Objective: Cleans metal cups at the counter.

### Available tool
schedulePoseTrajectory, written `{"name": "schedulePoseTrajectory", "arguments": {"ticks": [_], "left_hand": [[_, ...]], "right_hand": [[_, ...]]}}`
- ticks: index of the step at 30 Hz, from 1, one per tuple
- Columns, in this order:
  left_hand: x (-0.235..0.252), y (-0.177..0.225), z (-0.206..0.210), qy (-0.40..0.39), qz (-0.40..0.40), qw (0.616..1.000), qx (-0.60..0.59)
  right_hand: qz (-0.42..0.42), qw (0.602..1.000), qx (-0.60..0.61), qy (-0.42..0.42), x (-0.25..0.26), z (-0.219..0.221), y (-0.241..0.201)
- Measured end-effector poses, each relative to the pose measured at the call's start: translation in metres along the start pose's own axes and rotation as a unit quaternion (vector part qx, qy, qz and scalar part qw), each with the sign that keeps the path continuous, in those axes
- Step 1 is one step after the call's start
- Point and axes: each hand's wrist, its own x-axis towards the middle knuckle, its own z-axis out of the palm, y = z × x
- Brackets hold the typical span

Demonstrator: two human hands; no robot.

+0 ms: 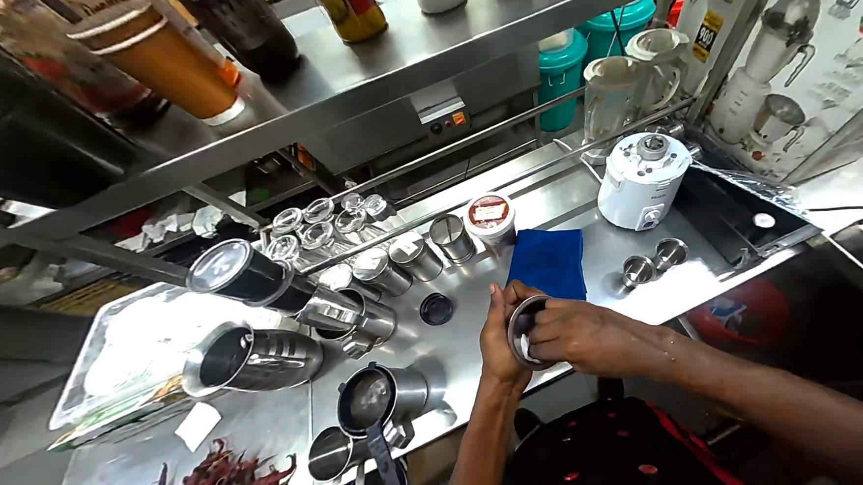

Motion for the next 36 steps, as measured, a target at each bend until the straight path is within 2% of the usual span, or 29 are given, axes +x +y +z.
{"name": "schedulePoseTrajectory", "arguments": {"ticks": [2,4,6,8,10,12,13,15,17,18,20,22,25,27,28,30,32,34,36], "left_hand": [[0.002,0.001,0.003,0.004,-0.001,1.000,-0.026],[0.004,0.005,0.005,0.007,0.003,0.999,-0.037],[0.004,0.009,0.010,0.012,0.009,0.998,-0.053],[0.001,0.012,0.013,0.005,0.008,0.998,-0.069],[-0.001,0.016,0.010,-0.009,0.003,0.999,-0.039],[0.001,0.020,0.010,-0.019,-0.003,0.999,-0.034],[0.002,0.022,0.013,-0.020,-0.002,0.998,-0.052],[0.005,0.024,0.022,-0.009,0.010,0.997,-0.074],[0.007,0.026,0.027,-0.001,0.020,0.999,-0.050],[0.007,0.028,0.027,-0.008,0.022,0.999,-0.034],[0.005,0.034,0.022,-0.019,0.029,0.999,-0.007],[0.007,0.039,0.024,-0.020,0.042,0.999,-0.010],[0.006,0.042,0.035,0.014,0.080,0.996,0.022],[0.009,0.043,0.038,0.036,0.080,0.995,0.043],[0.009,0.043,0.037,0.029,0.072,0.996,0.042],[0.012,0.043,0.030,0.009,0.063,0.998,0.027],[0.017,0.040,0.029,0.010,0.046,0.998,-0.033],[0.020,0.040,0.029,0.020,0.023,0.994,-0.102],[0.023,0.043,0.031,0.020,-0.003,0.991,-0.131]], "right_hand": [[-0.003,0.996,-0.081,0.022,-0.001,-0.006,0.003],[0.018,0.986,-0.130,0.106,0.005,0.001,0.003],[0.049,0.973,-0.110,0.198,0.016,0.011,0.000],[0.060,0.970,-0.040,0.232,0.022,0.017,-0.010],[0.035,0.984,-0.006,0.173,0.014,0.013,-0.015],[0.015,0.991,-0.065,0.116,0.008,-0.001,-0.014],[0.019,0.987,-0.110,0.116,0.009,-0.009,-0.011],[0.051,0.974,-0.154,0.160,0.020,-0.018,-0.007],[0.060,0.971,-0.105,0.207,0.029,-0.012,-0.011],[0.053,0.973,-0.074,0.210,0.029,-0.008,-0.016],[0.026,0.985,-0.048,0.164,0.022,-0.009,-0.019],[0.031,0.984,-0.115,0.136,0.018,-0.024,-0.016],[0.080,0.962,-0.162,0.204,0.032,-0.031,-0.014],[0.068,0.960,-0.099,0.252,0.040,-0.021,-0.017],[0.052,0.965,-0.063,0.248,0.038,-0.016,-0.017],[0.026,0.981,-0.045,0.187,0.027,-0.016,-0.013],[0.033,0.982,-0.130,0.131,0.019,-0.036,-0.007],[0.042,0.969,-0.205,0.133,0.020,-0.060,0.000],[0.000,0.964,-0.232,0.129,0.026,-0.069,0.003]]}}
